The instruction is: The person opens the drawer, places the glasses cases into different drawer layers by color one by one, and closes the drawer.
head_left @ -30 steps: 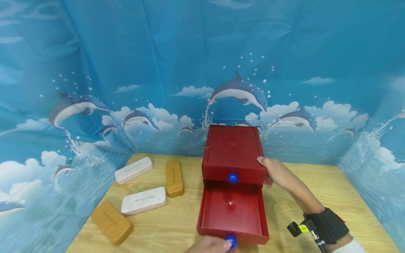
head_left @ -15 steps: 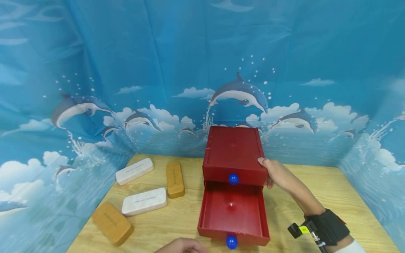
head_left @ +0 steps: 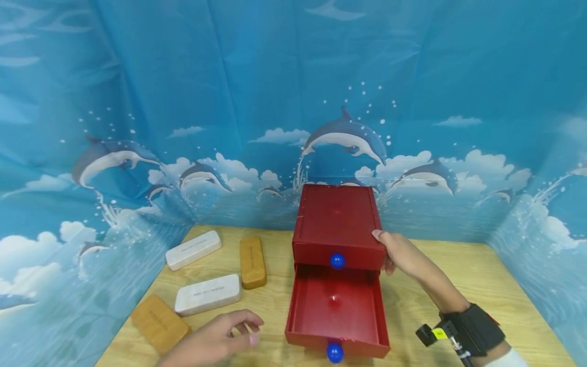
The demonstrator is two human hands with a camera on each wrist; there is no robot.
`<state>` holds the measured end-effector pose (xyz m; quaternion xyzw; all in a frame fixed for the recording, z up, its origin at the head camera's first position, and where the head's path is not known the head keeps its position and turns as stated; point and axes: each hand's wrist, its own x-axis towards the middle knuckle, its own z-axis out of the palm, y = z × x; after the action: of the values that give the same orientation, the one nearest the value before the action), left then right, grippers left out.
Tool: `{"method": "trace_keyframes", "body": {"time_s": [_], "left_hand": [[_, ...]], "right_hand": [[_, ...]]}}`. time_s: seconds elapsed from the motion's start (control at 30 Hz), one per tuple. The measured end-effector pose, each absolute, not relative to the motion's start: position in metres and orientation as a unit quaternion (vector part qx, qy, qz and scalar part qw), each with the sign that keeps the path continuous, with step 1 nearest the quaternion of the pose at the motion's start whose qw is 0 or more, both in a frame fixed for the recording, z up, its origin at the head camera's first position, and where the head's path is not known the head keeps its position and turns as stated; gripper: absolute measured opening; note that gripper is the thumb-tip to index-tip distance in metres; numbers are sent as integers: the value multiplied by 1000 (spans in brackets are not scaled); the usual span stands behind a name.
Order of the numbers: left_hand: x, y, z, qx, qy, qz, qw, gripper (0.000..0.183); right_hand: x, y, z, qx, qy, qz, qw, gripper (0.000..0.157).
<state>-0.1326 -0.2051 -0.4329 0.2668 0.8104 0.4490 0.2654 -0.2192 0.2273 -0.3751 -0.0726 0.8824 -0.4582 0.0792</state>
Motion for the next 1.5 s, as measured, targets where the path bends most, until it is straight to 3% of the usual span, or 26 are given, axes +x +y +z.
{"method": "trace_keyframes", "body": {"time_s": [0.13, 0.3, 0.6, 0.97, 1.3, 1.5], "left_hand": [[-143, -206, -422, 279, 856, 400, 174, 36], [-158, -203, -418, 239, 907, 339, 80, 57], [-198, -196, -424, 185, 960, 211, 3, 80], [-245, -191, -439, 113, 974, 197, -19, 97], [-279, -181, -461, 35, 973, 227, 14, 118], [-289, -172, -473, 16, 972, 233, 18, 113]], "right_hand": [[-221, 227, -375, -78, 885, -453, 77, 65], [-222, 227, -377, -77, 884, -454, 78, 65], [-221, 228, -376, -70, 883, -457, 75, 64], [-221, 229, -374, -81, 886, -451, 72, 67], [-221, 229, -374, -78, 881, -459, 81, 66], [-221, 227, -375, -69, 881, -460, 84, 65]]}}
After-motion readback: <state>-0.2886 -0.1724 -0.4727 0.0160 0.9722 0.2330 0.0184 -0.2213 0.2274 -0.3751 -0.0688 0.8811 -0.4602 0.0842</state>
